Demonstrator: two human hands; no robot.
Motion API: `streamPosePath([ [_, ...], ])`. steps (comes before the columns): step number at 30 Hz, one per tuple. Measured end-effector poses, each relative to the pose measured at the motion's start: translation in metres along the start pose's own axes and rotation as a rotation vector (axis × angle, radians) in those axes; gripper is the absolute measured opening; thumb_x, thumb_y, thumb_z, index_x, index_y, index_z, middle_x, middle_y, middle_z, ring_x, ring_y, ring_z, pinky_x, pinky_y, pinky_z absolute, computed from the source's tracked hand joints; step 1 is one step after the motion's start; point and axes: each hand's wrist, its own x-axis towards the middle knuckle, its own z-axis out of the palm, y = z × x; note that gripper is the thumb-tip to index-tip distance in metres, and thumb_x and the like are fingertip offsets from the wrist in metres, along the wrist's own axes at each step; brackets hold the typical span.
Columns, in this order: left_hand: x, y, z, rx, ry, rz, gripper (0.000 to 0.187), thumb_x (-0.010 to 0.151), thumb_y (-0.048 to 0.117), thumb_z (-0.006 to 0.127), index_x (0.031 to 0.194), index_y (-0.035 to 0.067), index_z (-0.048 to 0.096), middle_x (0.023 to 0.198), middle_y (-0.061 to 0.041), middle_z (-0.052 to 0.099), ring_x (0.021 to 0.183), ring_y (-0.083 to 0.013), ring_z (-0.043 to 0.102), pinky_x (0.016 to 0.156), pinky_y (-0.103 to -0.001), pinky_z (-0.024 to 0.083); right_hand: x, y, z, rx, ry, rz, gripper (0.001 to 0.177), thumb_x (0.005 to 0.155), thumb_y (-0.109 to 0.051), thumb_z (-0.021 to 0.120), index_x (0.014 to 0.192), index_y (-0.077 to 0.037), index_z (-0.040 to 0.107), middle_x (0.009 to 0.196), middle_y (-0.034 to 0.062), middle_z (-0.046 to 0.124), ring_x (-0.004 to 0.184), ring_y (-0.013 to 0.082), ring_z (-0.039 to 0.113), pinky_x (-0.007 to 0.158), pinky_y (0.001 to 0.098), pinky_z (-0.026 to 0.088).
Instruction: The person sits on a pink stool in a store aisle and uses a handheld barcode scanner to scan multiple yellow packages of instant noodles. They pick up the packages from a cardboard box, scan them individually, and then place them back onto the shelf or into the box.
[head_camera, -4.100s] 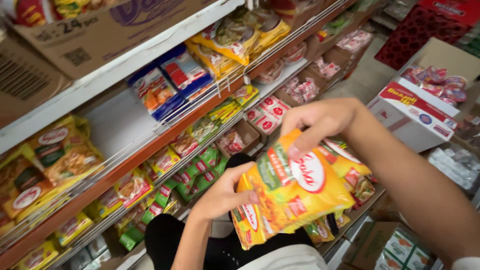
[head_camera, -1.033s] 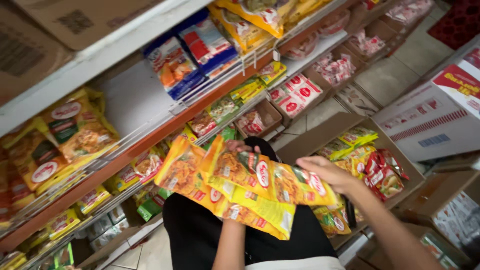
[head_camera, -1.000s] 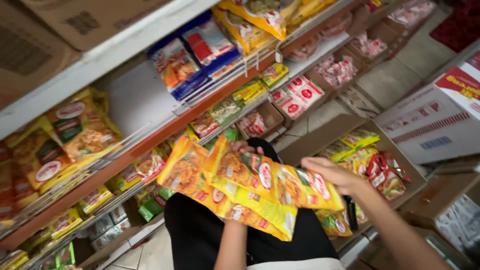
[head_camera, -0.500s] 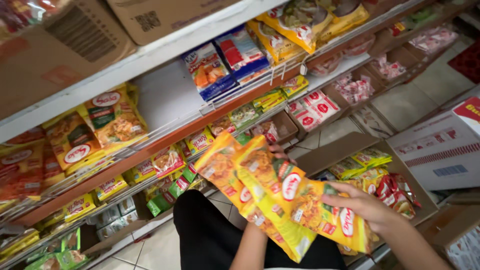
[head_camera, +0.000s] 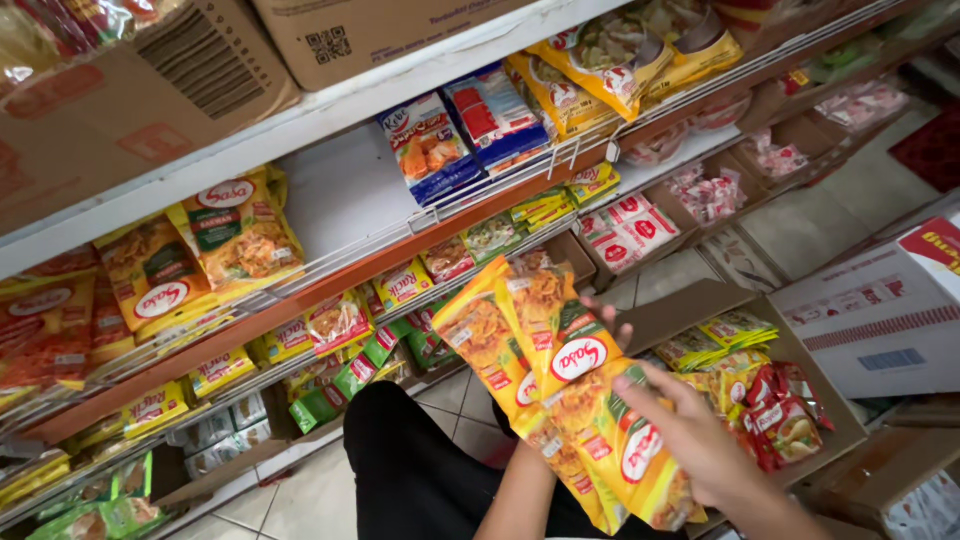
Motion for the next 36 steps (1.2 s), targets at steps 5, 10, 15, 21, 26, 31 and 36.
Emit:
streamPosePath([
  [5, -0.007, 0.014, 0.015, -0.286, 0.006, -0.128, 0.043, 0.105, 0.034, 0.056, 0.134, 0.002, 0.056, 0.125, -0.011, 0.059, 0.124, -0.0288, 0.058, 0.115, -0.041, 0.042, 0.014, 0.040, -0.017, -0.139, 0.087, -0.219, 0.032, 0.090, -0.025, 0.069, 0.110, -0.001, 0.062, 0.106, 0.0088, 0.071, 0.089, 0.0120, 0.067, 0.073, 0.0300, 0.055],
  [10, 0.011, 0.009, -0.009, -0.406, -0.104, -0.162, 0.018, 0.106, 0.024, 0.054, 0.114, 0.008, 0.057, 0.104, -0.004, 0.056, 0.107, -0.0209, 0.058, 0.115, -0.042, 0.041, 0.023, 0.076, -0.018, -0.322, 0.292, -0.597, 0.031, 0.093, -0.022, 0.075, 0.106, -0.001, 0.056, 0.099, 0.0089, 0.056, 0.093, 0.0146, 0.053, 0.084, 0.0298, 0.044],
  [15, 0.009, 0.010, 0.013, -0.451, -0.031, -0.125, 0.026, 0.086, 0.015, 0.057, 0.111, 0.010, 0.057, 0.083, 0.000, 0.054, 0.093, -0.0178, 0.055, 0.113, -0.052, 0.034, 0.008, 0.084, -0.004, -0.638, 0.505, -0.777, 0.031, 0.091, -0.025, 0.072, 0.102, -0.002, 0.055, 0.096, 0.0091, 0.054, 0.091, 0.0191, 0.054, 0.085, 0.0328, 0.046],
  [21, 0.014, 0.021, 0.032, -0.357, -0.196, -0.071, 0.018, 0.104, 0.017, 0.051, 0.087, 0.012, 0.046, 0.083, 0.000, 0.043, 0.084, -0.0148, 0.044, 0.089, -0.033, 0.041, 0.023, 0.118, -0.053, -0.511, 0.339, -0.338, 0.041, 0.111, -0.038, 0.045, 0.110, 0.001, 0.057, 0.093, 0.0189, 0.053, 0.086, 0.0336, 0.057, 0.080, 0.0456, 0.046],
  [26, 0.013, 0.015, 0.032, -0.243, -0.160, 0.008, 0.019, 0.100, 0.015, 0.050, 0.084, 0.014, 0.042, 0.079, 0.001, 0.040, 0.080, -0.0133, 0.041, 0.085, -0.029, 0.037, 0.078, 0.174, -0.150, -0.446, 0.118, -0.372, 0.059, 0.105, -0.047, 0.039, 0.129, 0.002, 0.061, 0.128, 0.0100, 0.066, 0.122, 0.0186, 0.057, 0.107, 0.0313, 0.039],
  [31, 0.012, 0.014, 0.036, -0.261, -0.133, 0.016, 0.021, 0.101, 0.015, 0.050, 0.082, 0.014, 0.041, 0.077, 0.002, 0.038, 0.078, -0.0130, 0.040, 0.084, -0.030, 0.037, 0.127, 0.227, -0.233, -0.577, 0.029, 0.022, 0.073, 0.098, -0.061, 0.047, 0.137, 0.000, 0.058, 0.137, 0.0056, 0.060, 0.130, 0.0151, 0.052, 0.111, 0.0301, 0.035],
  [36, 0.013, 0.014, 0.039, -0.262, -0.122, 0.022, 0.022, 0.100, 0.019, 0.050, 0.081, 0.014, 0.041, 0.077, 0.002, 0.037, 0.077, -0.0126, 0.039, 0.083, -0.030, 0.037, 0.167, 0.267, -0.256, -0.351, -0.252, 0.308, 0.071, 0.096, -0.058, 0.059, 0.137, 0.000, 0.059, 0.133, 0.0146, 0.047, 0.113, 0.0178, 0.044, 0.098, 0.0392, 0.034],
])
